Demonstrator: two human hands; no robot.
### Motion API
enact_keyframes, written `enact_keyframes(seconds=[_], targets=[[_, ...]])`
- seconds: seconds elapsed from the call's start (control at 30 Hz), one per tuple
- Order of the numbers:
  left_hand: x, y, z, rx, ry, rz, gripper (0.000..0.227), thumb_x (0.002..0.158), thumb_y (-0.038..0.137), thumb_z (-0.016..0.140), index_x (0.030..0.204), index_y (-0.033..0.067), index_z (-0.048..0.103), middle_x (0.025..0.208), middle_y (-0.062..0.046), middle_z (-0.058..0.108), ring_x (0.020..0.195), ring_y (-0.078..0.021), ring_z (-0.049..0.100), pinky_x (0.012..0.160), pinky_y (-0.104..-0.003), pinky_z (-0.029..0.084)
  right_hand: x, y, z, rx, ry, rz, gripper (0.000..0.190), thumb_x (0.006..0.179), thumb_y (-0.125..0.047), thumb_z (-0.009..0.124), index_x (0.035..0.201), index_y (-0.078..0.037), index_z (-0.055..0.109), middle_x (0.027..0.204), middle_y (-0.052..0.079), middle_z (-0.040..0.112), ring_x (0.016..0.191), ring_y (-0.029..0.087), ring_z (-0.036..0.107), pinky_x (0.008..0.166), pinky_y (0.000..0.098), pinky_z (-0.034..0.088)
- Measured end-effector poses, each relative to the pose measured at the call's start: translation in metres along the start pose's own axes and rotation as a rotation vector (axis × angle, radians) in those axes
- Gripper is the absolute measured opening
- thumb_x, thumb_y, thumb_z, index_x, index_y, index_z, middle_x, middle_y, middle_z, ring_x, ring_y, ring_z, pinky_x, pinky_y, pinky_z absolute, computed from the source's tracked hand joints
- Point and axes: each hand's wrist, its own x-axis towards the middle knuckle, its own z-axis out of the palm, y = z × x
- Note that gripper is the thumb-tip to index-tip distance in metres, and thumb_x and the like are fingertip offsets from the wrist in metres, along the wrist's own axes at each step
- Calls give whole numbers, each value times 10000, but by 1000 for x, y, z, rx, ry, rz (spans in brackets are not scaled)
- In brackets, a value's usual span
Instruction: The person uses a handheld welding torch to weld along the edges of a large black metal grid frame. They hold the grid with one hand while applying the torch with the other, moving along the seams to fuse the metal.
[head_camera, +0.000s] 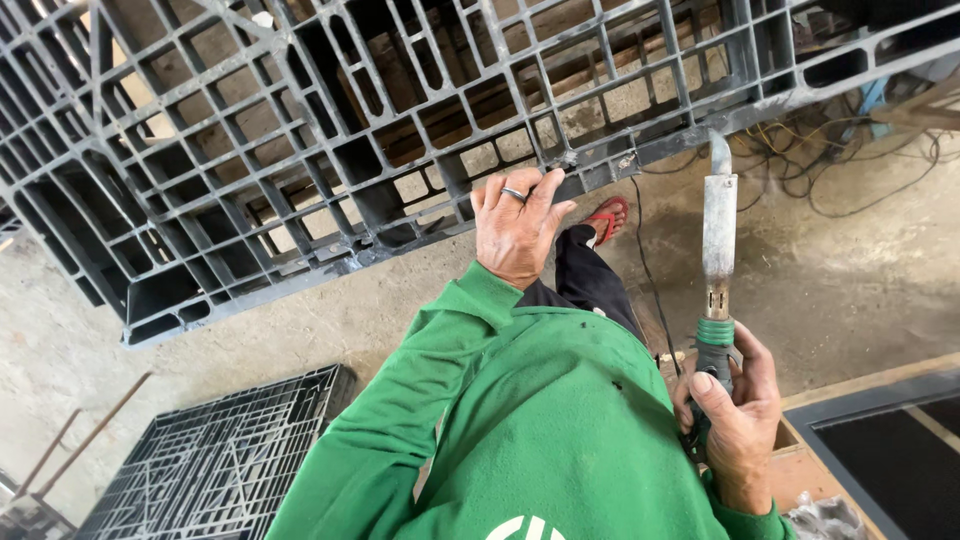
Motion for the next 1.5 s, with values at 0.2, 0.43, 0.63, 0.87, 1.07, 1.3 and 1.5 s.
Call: enact_keyframes(seconds=[0.2,0.43,0.63,0.87,1.07,1.3,1.5], targets=[[1,-3,-14,-81,-67,-14,608,913,249,815,1444,86,566,1218,-54,553,1086,-283,540,976,-446,410,2,-7,-3,15,-58,-39,747,904,-152,725,1543,1,369,891,143,599,537,146,539,436,259,422],[2,-9,-22,-184,-112,-68,716,832,193,845,1447,84,496,1290,-120,522,1173,-341,544,1022,-443,441,3,-11,-6,-11,-56,-39,744,917,-147,724,1561,3,384,884,146,585,559,156,539,451,267,427],[3,-12,-24,-225,-120,-79,569,841,141,833,1338,99,559,1264,-107,537,1162,-332,565,1001,-432,452,7,-10,-5,-44,-55,-32,745,927,-173,718,1563,13,378,885,146,598,559,150,549,447,257,424],[11,-15,-27,-188,-157,19,409,907,127,787,1283,65,639,1136,-88,565,1085,-308,562,949,-450,440,1,-5,-12,-152,-14,-14,702,947,-172,668,1568,21,404,903,130,644,567,121,570,456,247,443],[18,-21,-27,-132,-215,95,435,923,140,773,1326,51,634,1108,-82,564,1043,-312,543,936,-463,426,0,12,-21,-306,41,53,655,966,-139,648,1581,-15,460,1022,73,688,694,59,557,605,206,448],[22,-23,-20,-61,-242,131,499,908,176,793,1361,60,618,1110,-61,540,1047,-290,528,919,-455,416,2,15,-15,-503,36,5,608,951,-123,658,1518,5,481,1161,51,670,935,81,615,819,220,502],[24,-23,-20,-41,-252,134,500,906,192,797,1350,53,615,1135,-62,540,1049,-284,525,913,-446,405,5,15,-15,-558,30,6,594,951,-128,674,1506,11,514,1099,39,664,893,80,588,807,224,493]])
